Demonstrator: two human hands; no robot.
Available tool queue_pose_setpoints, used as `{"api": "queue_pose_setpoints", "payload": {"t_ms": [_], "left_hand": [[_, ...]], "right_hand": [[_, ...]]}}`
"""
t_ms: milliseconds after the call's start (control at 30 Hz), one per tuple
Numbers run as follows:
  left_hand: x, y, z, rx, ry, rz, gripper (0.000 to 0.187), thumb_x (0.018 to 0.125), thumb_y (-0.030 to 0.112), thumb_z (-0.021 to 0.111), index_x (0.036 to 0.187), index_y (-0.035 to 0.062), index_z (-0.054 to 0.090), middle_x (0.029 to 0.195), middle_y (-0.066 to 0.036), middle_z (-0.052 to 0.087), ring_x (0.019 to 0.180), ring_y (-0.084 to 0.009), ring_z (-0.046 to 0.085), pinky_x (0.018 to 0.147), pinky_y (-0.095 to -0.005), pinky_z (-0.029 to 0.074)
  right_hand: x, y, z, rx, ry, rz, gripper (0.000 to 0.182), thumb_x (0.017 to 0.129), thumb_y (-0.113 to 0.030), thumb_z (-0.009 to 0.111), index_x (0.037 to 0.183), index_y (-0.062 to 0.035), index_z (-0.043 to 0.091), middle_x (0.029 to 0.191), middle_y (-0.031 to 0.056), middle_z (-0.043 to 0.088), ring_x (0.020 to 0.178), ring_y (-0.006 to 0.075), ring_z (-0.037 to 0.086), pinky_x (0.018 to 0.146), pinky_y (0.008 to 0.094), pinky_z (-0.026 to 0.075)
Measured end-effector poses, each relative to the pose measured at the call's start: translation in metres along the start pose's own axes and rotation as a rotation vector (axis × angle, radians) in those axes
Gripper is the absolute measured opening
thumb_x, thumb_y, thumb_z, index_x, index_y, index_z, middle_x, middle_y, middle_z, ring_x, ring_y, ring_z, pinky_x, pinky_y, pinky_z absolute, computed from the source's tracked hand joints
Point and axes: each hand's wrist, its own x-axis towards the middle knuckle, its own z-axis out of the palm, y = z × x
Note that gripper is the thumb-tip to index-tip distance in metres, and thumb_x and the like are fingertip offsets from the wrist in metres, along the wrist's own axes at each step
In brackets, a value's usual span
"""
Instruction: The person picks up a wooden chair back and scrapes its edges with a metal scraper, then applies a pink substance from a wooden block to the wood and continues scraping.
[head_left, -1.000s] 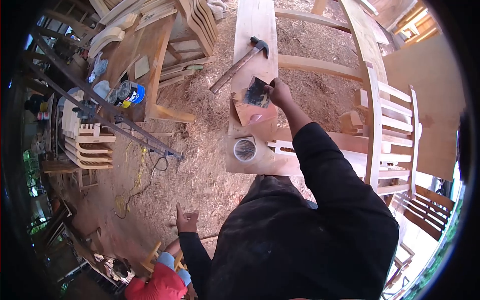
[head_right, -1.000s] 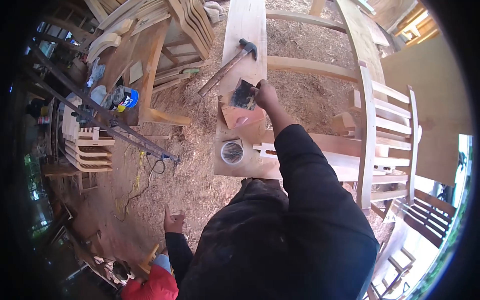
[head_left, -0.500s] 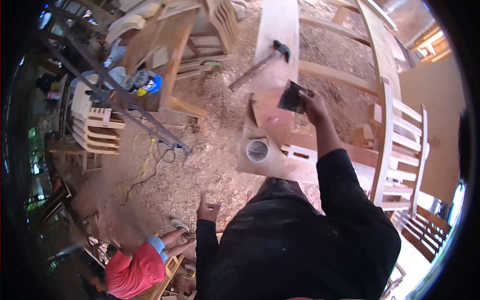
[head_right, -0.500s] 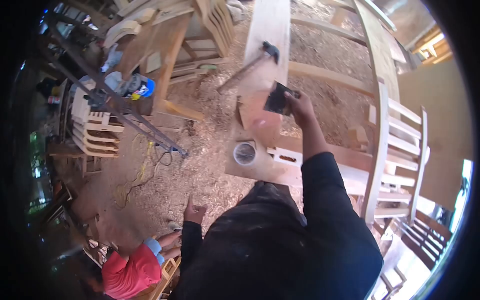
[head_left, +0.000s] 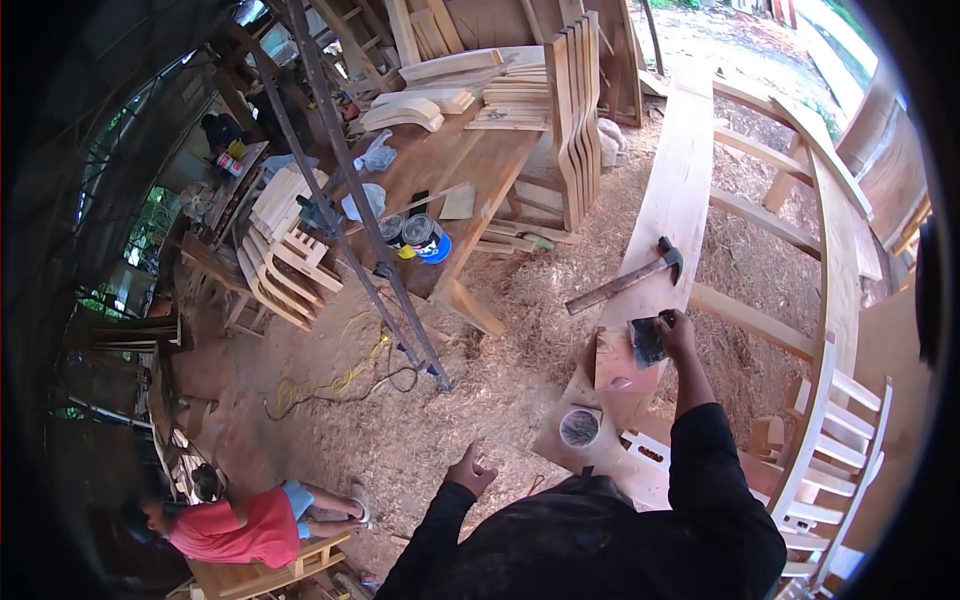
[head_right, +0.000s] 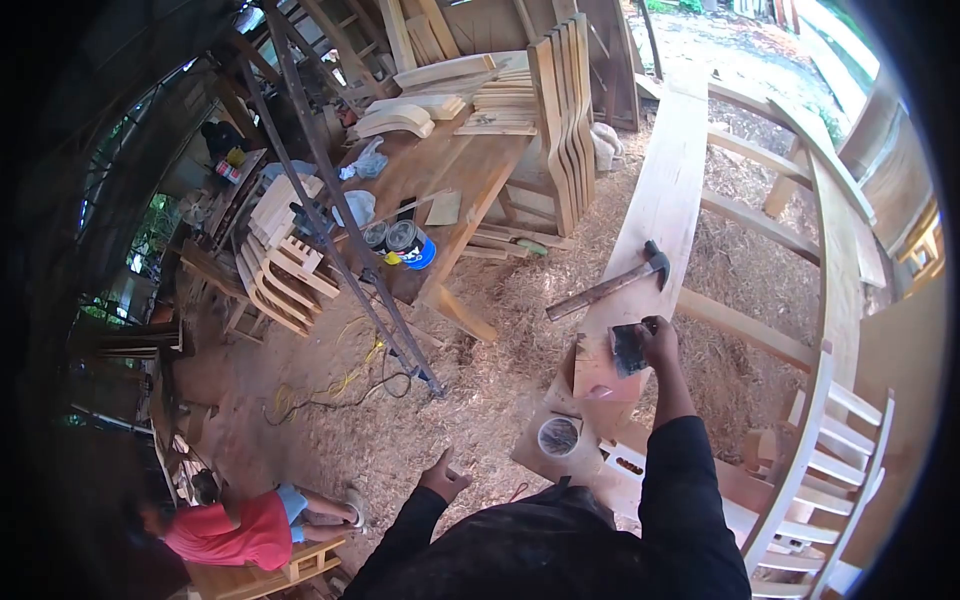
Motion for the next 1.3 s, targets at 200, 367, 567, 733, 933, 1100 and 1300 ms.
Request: {"api": "queue_pose_setpoints", "payload": {"t_ms": [200,367,567,733,933,1100,1300], "left_hand": [[-0.011,-0.011,0.01,-0.005,-0.034,-0.057,0.1,0.079,0.044,0.076,0.158,0.0092,0.025,0.096,-0.012,0.076,0.093,-0.0302,0.073,0.087,-0.0394,0.056],[-0.004,-0.026,0.022,-0.017,-0.068,-0.039,0.1,0.078,0.044,0.076,0.157,0.0076,0.026,0.094,-0.012,0.076,0.089,-0.0293,0.073,0.085,-0.0391,0.056],[0.041,-0.035,0.035,-0.146,-0.066,0.084,0.086,0.079,0.033,0.079,0.149,0.0024,0.042,0.09,-0.011,0.075,0.081,-0.0205,0.072,0.079,-0.0346,0.057],[0.15,0.006,0.037,-0.417,-0.176,0.285,0.064,0.084,0.019,0.077,0.138,-0.003,0.052,0.092,-0.01,0.072,0.083,-0.0159,0.07,0.073,-0.03,0.058],[0.269,0.142,0.053,-0.411,-0.185,0.604,0.065,0.083,0.026,0.078,0.136,-0.0012,0.052,0.112,-0.018,0.069,0.103,-0.0241,0.068,0.09,-0.0354,0.055],[0.319,0.211,0.109,-0.345,-0.036,0.873,0.078,0.077,0.041,0.082,0.138,0.0024,0.052,0.13,-0.025,0.059,0.118,-0.036,0.059,0.098,-0.0431,0.051],[0.332,0.211,0.137,-0.298,-0.012,0.856,0.068,0.071,0.041,0.087,0.125,0.0068,0.062,0.118,-0.022,0.06,0.111,-0.0375,0.06,0.096,-0.0444,0.051]], "right_hand": [[-0.01,-0.005,-0.008,0.331,-0.025,0.13,0.031,0.089,-0.015,0.076,0.113,0.0015,0.066,0.09,0.0086,0.071,0.073,0.0153,0.065,0.067,0.0316,0.053],[-0.038,-0.012,-0.021,0.602,-0.088,0.116,0.028,0.092,-0.012,0.072,0.115,0.002,0.065,0.093,0.0066,0.071,0.077,0.0131,0.065,0.071,0.0295,0.053],[-0.098,-0.046,-0.055,0.929,-0.031,0.176,0.021,0.098,-0.011,0.063,0.113,0.0028,0.065,0.1,0.0092,0.072,0.087,0.0174,0.069,0.079,0.0329,0.057],[-0.181,-0.075,-0.092,1.089,0.155,0.21,0.019,0.098,-0.009,0.063,0.114,0.0018,0.06,0.103,0.0104,0.071,0.087,0.0188,0.071,0.08,0.037,0.061],[-0.297,-0.085,-0.113,1.075,0.449,0.28,0.019,0.097,-0.008,0.063,0.113,0.0022,0.059,0.102,0.0135,0.072,0.089,0.0236,0.072,0.083,0.0398,0.061],[-0.375,-0.091,-0.105,1.036,0.68,0.346,0.02,0.095,-0.007,0.064,0.112,0.0018,0.059,0.101,0.0135,0.072,0.09,0.0237,0.072,0.085,0.0398,0.06],[-0.419,-0.076,-0.086,0.996,0.82,0.405,0.017,0.093,-0.005,0.066,0.109,-0.0006,0.063,0.097,0.0085,0.072,0.079,0.0181,0.07,0.069,0.0301,0.059]]}}
